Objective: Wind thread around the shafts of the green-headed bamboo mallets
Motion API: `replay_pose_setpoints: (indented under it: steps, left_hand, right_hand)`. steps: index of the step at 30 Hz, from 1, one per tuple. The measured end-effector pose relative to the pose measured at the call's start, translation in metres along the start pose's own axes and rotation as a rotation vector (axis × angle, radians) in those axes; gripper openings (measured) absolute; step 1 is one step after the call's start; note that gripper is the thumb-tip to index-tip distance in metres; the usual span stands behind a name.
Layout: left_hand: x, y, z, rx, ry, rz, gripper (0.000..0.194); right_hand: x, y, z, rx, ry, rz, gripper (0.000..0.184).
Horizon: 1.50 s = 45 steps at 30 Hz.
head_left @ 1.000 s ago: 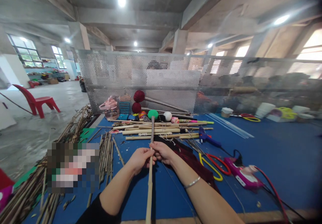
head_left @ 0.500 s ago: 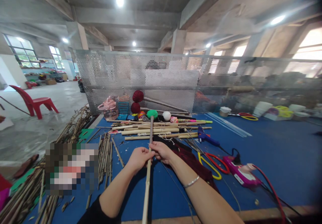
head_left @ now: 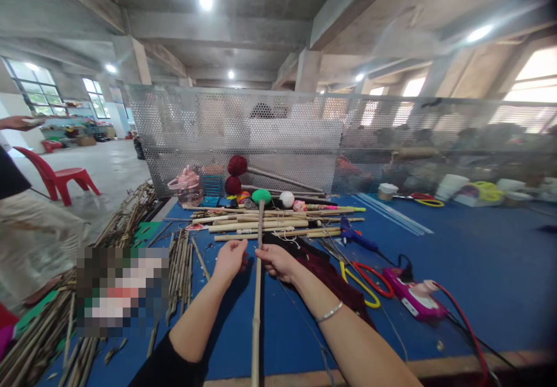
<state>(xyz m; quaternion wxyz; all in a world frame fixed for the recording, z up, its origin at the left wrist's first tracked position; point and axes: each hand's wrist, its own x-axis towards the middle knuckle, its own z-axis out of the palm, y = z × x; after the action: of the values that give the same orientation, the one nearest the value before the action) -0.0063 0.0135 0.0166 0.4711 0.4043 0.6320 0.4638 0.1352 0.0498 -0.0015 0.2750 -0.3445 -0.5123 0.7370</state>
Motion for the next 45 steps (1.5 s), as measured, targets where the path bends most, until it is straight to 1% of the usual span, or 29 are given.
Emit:
replay_pose_setpoints:
  steps: [1, 2, 5, 7, 10, 13, 15, 17, 18, 20, 22, 25, 27, 33, 37, 39, 42, 43, 45]
  left_hand:
    - [0.006, 0.002, 0.001, 0.061, 0.029, 0.033, 0.041]
    - [0.012, 0.003, 0.002, 0.137, 0.019, 0.073, 0.039]
    - [0.028, 0.004, 0.011, 0.333, -0.051, 0.132, 0.037]
    - [0.036, 0.002, 0.017, 0.368, -0.083, 0.165, 0.035]
    - [0.042, -0.001, 0.021, 0.311, -0.114, 0.218, 0.033]
    - [0.045, -0.006, 0.018, 0.199, -0.187, 0.238, 0.034]
    - [0.046, -0.009, 0.016, 0.116, -0.267, 0.203, 0.035]
    - [0.047, -0.012, 0.015, 0.038, -0.350, 0.139, 0.036]
    - [0.046, -0.013, 0.016, 0.013, -0.371, 0.112, 0.035]
    - [0.045, -0.014, 0.017, -0.003, -0.363, 0.089, 0.035]
    - [0.042, -0.014, 0.018, 0.028, -0.315, 0.088, 0.035]
    - [0.039, -0.014, 0.018, 0.120, -0.247, 0.115, 0.036]
    - [0.039, -0.013, 0.018, 0.155, -0.235, 0.144, 0.035]
    - [0.038, -0.010, 0.018, 0.056, -0.340, 0.142, 0.032]
    - [0.034, -0.010, 0.019, 0.017, -0.408, 0.048, 0.033]
    - [0.033, -0.011, 0.019, 0.002, -0.393, 0.049, 0.033]
    - [0.034, -0.012, 0.017, -0.001, -0.349, 0.111, 0.033]
    - [0.035, -0.012, 0.016, -0.012, -0.350, 0.119, 0.032]
    - [0.038, -0.013, 0.014, -0.063, -0.390, 0.092, 0.031]
  right_hand:
    - [0.000, 0.000, 0.001, -0.012, 0.005, -0.003, 0.036]
    - [0.000, 0.001, 0.001, -0.028, 0.011, -0.006, 0.036]
    - [-0.001, 0.003, 0.004, -0.098, 0.049, -0.012, 0.034]
    - [-0.003, 0.003, 0.005, -0.137, 0.080, -0.014, 0.033]
    - [-0.005, 0.002, 0.005, -0.150, 0.096, 0.006, 0.032]
    - [-0.007, -0.001, 0.003, -0.134, 0.064, 0.054, 0.031]
    - [-0.008, -0.002, 0.002, -0.124, 0.041, 0.089, 0.030]
    - [-0.008, -0.003, 0.003, -0.126, 0.043, 0.104, 0.029]
    - [-0.008, -0.002, 0.003, -0.132, 0.052, 0.104, 0.028]
    - [-0.007, -0.001, 0.004, -0.157, 0.086, 0.097, 0.028]
    - [-0.006, 0.000, 0.006, -0.189, 0.115, 0.095, 0.026]
    - [-0.004, 0.001, 0.007, -0.218, 0.136, 0.087, 0.023]
    - [-0.005, 0.001, 0.007, -0.213, 0.138, 0.089, 0.024]
    - [-0.013, -0.006, 0.006, -0.183, 0.092, 0.158, 0.027]
    - [-0.016, -0.007, 0.010, -0.294, 0.130, 0.141, 0.030]
    - [-0.016, -0.007, 0.013, -0.338, 0.166, 0.127, 0.032]
    - [-0.017, -0.007, 0.017, -0.342, 0.182, 0.098, 0.032]
    - [-0.017, -0.007, 0.018, -0.321, 0.173, 0.094, 0.032]
    - [-0.017, -0.007, 0.019, -0.254, 0.140, 0.103, 0.033]
